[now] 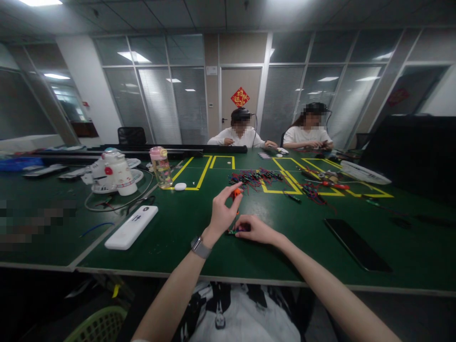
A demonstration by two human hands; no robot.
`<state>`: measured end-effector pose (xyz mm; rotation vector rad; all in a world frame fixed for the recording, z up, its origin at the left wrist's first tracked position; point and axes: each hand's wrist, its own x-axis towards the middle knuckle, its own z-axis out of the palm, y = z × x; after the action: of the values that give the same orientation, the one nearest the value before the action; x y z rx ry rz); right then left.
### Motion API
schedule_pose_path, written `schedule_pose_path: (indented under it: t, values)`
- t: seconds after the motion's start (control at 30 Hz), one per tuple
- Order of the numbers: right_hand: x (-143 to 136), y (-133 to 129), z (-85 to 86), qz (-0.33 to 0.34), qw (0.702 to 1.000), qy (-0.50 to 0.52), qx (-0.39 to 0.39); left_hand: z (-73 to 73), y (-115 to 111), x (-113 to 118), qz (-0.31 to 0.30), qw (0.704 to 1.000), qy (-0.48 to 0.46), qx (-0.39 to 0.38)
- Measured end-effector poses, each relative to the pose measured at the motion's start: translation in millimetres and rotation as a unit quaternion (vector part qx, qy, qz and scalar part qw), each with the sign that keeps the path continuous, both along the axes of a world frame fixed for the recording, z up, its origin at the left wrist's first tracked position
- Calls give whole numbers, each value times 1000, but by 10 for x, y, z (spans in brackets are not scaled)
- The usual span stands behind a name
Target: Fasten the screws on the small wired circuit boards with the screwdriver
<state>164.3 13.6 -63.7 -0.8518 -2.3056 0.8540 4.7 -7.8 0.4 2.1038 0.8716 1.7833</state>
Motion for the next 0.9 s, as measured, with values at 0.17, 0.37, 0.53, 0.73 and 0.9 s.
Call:
schedule_pose_path:
  t: [0.17,0.37,0.53,0.73,0.9]
  values:
    - [-4,3,-8,0,1000,0,4,-9,0,5,49,998,15,23]
    - [-3,-2,0,5,1000,5,9,-16,-23,11,-23,1000,7,-5]
    - [-4,-11,17,0,1000,-1,12,-4,-21,7,-30,999,-19,-40]
    - [-4,-16,28,-2,1000,-4,13,14,-21,4,44,999,-7,19]
    - [1,-23,35,-2,1000,-5,14,13,-36,2,46,999,1,28]
